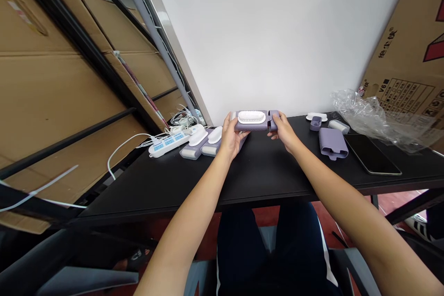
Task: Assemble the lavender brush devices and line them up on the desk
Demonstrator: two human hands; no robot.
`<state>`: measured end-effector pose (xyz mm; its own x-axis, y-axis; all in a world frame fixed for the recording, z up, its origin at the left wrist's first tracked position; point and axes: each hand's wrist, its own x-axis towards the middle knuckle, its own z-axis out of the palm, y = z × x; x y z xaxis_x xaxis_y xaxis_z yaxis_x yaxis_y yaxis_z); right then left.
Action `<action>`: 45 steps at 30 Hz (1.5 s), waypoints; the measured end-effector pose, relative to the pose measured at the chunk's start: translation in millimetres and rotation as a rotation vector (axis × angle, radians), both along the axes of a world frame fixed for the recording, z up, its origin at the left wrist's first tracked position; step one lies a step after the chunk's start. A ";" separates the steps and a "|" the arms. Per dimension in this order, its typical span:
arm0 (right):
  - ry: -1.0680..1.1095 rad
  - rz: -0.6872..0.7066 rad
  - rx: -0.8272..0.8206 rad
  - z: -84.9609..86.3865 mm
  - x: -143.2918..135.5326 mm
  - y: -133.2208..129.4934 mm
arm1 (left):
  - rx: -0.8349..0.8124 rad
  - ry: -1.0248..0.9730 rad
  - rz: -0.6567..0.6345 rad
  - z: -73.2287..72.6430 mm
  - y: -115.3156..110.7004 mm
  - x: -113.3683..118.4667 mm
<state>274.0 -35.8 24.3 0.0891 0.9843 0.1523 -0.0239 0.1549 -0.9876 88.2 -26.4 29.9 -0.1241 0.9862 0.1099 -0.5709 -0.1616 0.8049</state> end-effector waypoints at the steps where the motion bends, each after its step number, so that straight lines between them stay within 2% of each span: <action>1: 0.013 0.004 0.000 0.0 0.2 0.2 | -0.002 -0.002 0.002 0.1 0.0 -0.1; 14: 0.082 0.040 0.047 3.9 -0.4 -5.2 | -0.009 -0.031 0.015 -3.0 2.7 -0.7; 21: 0.075 -0.011 0.077 2.7 -1.7 -5.8 | 0.021 0.007 -0.013 -5.4 1.6 0.2; 29: 0.161 -0.054 0.147 -1.5 -6.0 -2.9 | 0.032 0.017 -0.024 -5.3 -0.5 2.7; 38: 0.081 -0.068 0.133 -2.5 -4.2 -3.1 | 0.071 0.041 -0.026 -5.9 -2.7 3.3; 45: 0.062 -0.027 0.130 -1.2 -3.5 -6.8 | 0.089 0.033 -0.049 -7.0 -2.0 2.5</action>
